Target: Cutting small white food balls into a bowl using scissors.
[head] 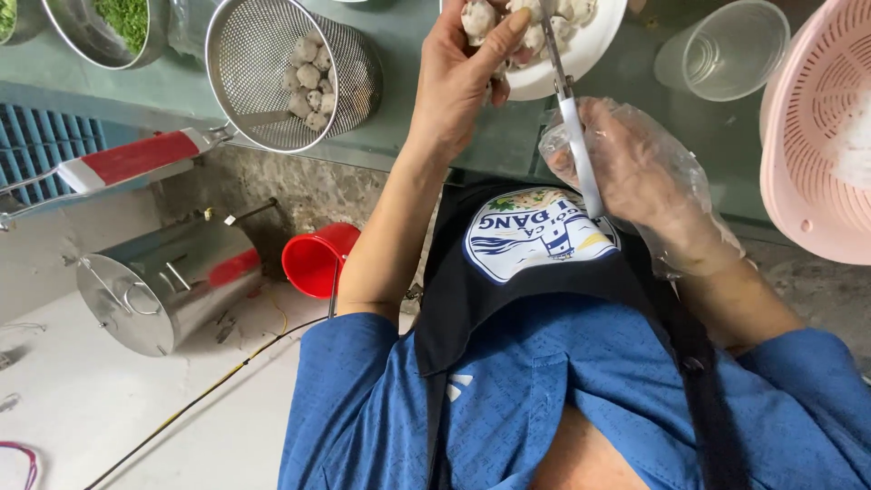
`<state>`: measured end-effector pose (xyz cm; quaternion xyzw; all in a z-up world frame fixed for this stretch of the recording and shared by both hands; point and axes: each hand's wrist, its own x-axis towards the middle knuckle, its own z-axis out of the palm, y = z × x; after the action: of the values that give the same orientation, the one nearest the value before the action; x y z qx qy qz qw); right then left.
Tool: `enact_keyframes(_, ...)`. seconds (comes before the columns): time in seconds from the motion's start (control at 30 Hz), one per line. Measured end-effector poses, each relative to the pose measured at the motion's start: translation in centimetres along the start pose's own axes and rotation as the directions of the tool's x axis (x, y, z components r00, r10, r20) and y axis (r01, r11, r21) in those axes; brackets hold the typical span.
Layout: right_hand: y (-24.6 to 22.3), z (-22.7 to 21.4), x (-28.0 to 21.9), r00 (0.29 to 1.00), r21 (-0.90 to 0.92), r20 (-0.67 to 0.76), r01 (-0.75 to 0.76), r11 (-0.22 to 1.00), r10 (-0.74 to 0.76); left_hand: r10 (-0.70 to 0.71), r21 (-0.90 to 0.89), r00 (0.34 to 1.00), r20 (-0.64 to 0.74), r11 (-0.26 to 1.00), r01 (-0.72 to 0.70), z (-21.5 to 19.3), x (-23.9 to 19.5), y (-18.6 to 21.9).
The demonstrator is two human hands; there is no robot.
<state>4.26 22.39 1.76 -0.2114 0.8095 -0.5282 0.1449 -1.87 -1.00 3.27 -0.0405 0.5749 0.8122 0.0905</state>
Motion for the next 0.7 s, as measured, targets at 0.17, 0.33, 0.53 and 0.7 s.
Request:
enact_keyframes(0.17,-1.6,-0.6,0.8,0.994,-0.021,0.084,-0.061,0.998,0.063,-0.046,0.007,0.998,-0.040,0.999,0.046,-0.2,-0.5,-1.2)
enact_keyframes(0.33,-2.3,-1.0,0.6,0.996,-0.285,0.020,0.091,0.954,-0.089,-0.033,0.078,0.998,-0.046,0.996,0.037,0.4,-0.9,-1.4)
enact_keyframes(0.53,-2.1,-0.6,1.2,0.889,0.357,0.169,-0.458,0.814,0.426,-0.040,0.049,0.982,-0.186,0.998,0.050,0.2,-1.4,-1.3)
enact_keyframes(0.7,-2.9,-1.0,1.1,0.842,0.395,0.171,-0.535,0.747,0.512,-0.101,-0.479,0.995,-0.010,0.874,0.084,-2.2,-1.6,0.5)
